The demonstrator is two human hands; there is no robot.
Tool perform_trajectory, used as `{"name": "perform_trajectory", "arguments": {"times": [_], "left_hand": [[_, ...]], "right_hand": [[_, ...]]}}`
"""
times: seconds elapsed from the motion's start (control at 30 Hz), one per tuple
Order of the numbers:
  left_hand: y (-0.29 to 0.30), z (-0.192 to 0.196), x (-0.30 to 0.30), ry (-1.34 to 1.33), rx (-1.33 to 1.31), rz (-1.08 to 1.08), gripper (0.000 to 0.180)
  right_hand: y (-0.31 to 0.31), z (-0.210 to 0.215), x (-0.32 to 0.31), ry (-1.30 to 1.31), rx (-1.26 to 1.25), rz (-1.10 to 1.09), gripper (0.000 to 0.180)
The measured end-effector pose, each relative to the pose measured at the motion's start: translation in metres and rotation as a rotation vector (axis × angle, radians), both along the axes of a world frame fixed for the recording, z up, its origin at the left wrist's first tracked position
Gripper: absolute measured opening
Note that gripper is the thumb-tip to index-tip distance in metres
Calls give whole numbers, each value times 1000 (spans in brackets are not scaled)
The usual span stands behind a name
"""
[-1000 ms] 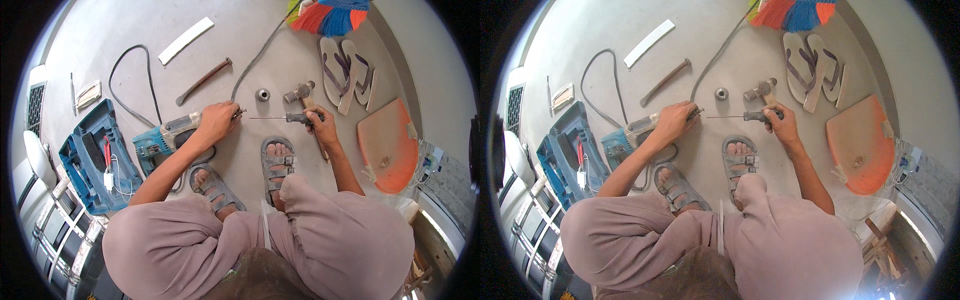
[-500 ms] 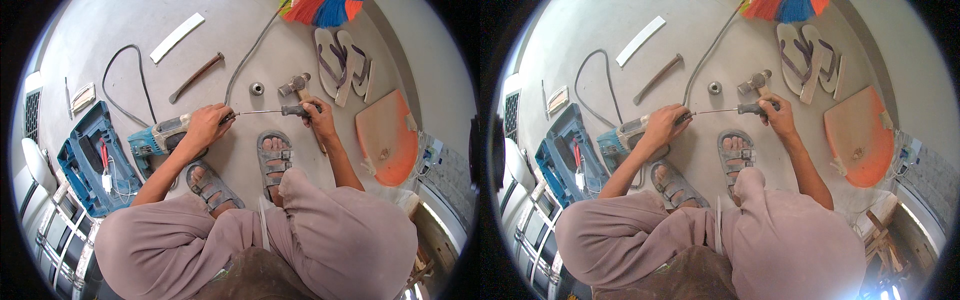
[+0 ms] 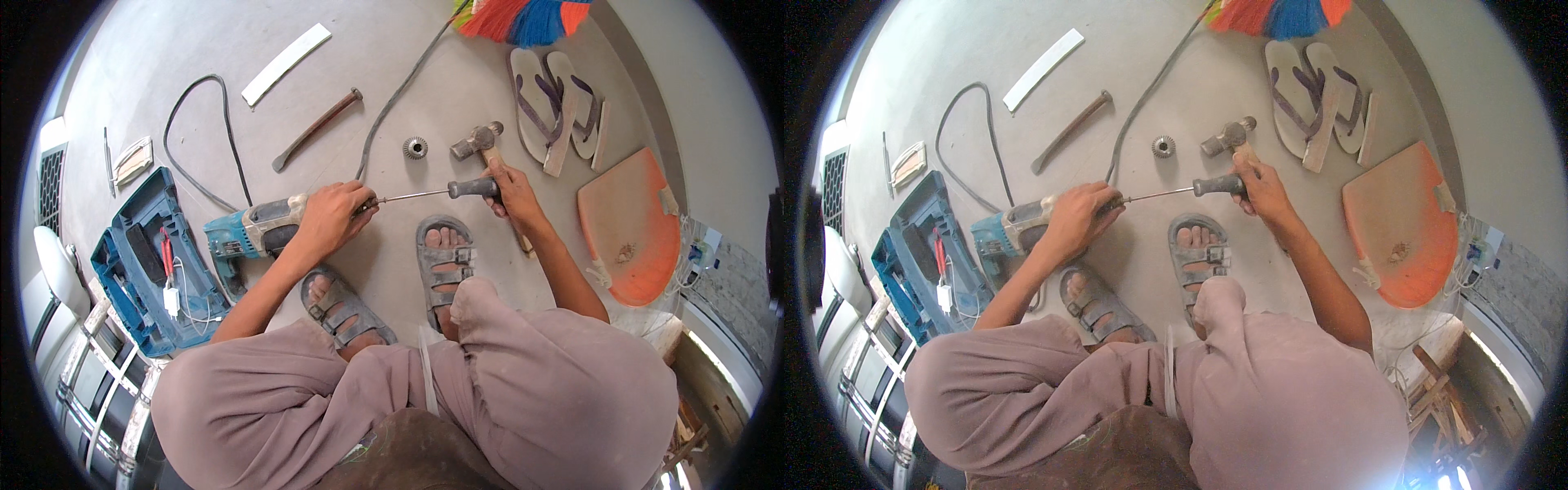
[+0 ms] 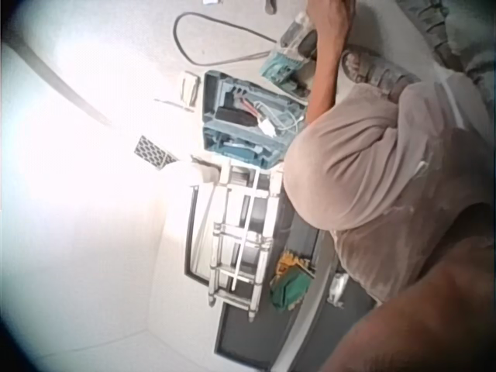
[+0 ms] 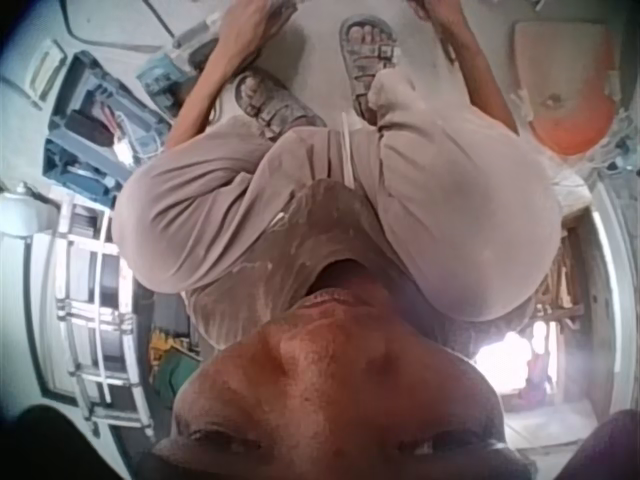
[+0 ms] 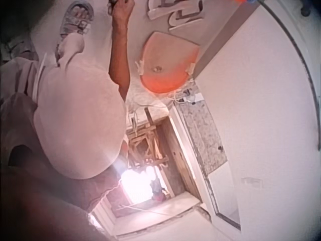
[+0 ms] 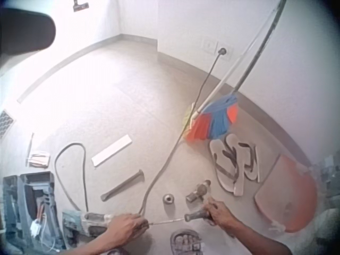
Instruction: The person sits on the floor and assembles a hammer drill by attaching a drill bit and chuck to the tool. They use a screwdriver to tighten the chuck and a hammer to tap the bit into place.
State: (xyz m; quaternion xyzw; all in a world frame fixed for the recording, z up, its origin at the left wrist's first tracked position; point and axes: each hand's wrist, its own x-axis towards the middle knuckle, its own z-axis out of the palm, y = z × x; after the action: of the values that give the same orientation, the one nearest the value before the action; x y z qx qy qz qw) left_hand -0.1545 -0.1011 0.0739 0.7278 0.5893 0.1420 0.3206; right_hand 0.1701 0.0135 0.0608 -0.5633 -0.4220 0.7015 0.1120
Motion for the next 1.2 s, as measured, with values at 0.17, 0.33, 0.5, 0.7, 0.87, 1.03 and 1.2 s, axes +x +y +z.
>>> {"name": "perform_trajectory", "arguments": {"times": [0.17, 0.33, 0.5, 0.7, 0.87, 1.03, 1.2], "left_hand": [[1, -3, 0, -19, 7, -19, 15], [-1, 2, -2, -2, -69, -13, 18], [-1, 3, -3, -54, -36, -19, 18], [-6, -2, -4, -20, -2, -22, 19], [-6, -3, -3, -23, 2, -20, 19], [-7, -4, -6, -23, -20, -21, 19], [-6, -4, -8, -84, -2, -45, 19]], "right_hand": [[-12, -13, 9, 176, 526, 98, 32], [-4, 21, -1, -51, -97, 28, 29], [-15, 2, 13, 110, 300, 145, 33], [-4, 14, 7, 145, -172, 39, 27], [-21, -9, 19, 119, 489, 198, 41], [-9, 4, 20, 285, -104, 59, 33], [-4, -3, 28, 75, 121, 365, 24]]}}
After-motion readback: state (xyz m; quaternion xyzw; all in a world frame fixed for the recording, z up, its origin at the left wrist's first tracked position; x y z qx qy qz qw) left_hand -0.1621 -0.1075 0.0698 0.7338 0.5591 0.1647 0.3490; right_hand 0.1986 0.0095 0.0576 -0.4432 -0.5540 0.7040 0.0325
